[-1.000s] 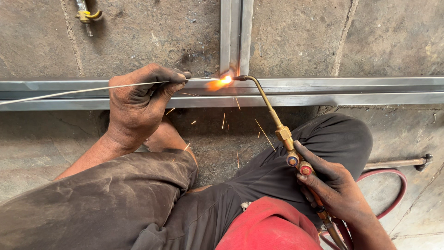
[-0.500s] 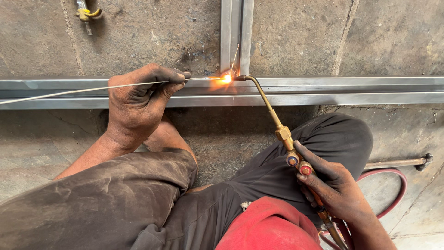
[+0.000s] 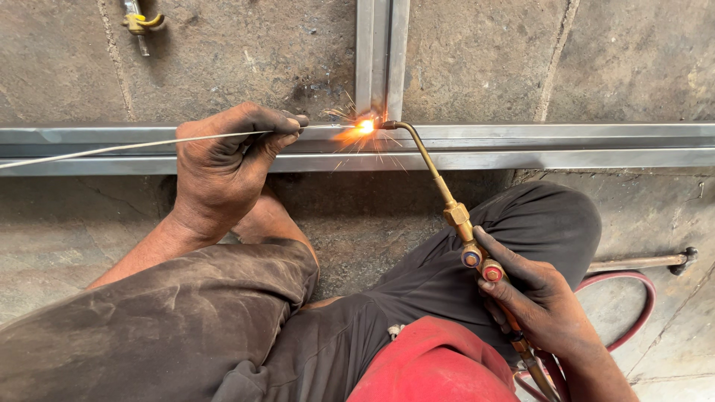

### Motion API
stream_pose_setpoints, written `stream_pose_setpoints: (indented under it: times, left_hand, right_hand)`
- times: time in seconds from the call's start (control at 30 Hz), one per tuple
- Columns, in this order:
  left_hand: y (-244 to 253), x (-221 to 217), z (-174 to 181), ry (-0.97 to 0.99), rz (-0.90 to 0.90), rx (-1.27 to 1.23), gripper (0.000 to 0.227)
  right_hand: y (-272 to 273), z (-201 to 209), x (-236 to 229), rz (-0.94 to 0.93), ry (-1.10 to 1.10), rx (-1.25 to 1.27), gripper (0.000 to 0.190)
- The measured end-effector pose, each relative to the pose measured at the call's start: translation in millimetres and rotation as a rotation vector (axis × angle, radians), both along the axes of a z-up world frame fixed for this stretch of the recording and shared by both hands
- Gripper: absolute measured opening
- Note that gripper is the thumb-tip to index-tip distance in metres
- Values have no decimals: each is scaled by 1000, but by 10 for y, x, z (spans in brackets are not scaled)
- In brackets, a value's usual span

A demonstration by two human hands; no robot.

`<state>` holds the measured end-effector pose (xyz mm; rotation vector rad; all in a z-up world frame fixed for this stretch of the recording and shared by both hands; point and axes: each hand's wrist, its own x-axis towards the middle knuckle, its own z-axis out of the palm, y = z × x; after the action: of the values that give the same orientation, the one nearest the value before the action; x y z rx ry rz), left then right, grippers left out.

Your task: The person aligns metal bars to form a rectangular frame on the floor. They use a welding torch and filler rod to join the metal pieces at the corners, creating a welded frame structure.

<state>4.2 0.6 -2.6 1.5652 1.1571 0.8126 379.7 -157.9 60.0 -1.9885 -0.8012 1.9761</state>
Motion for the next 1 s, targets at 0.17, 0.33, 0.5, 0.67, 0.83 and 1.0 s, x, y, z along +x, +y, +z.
stream_pose_setpoints:
  times: [0.17,0.33,0.5,0.67,0.83,1.0]
  left_hand:
    - [-15,-20,9,-89,19,-36,4]
    - [-9,-22,21,-105,38,-26,3]
    - [-6,-23,23,-38,36,-20,3]
    - [-11,-33,39,-50,31,-37,3]
    - [-7,-34,31,-29,22,-27,4]
    - [1,-32,39,-46,20,-37,3]
  right_hand:
    - [-85,-35,51,17,66,146,65]
    - [-24,0,-3,-10,11,57,62]
    - [78,51,-82,-5,-18,9,63]
    - [97,43,-78,26,-28,-14,63]
    - [74,31,-60,25,-15,-8,63]
    - [53,26,-46,19,4,18,63]
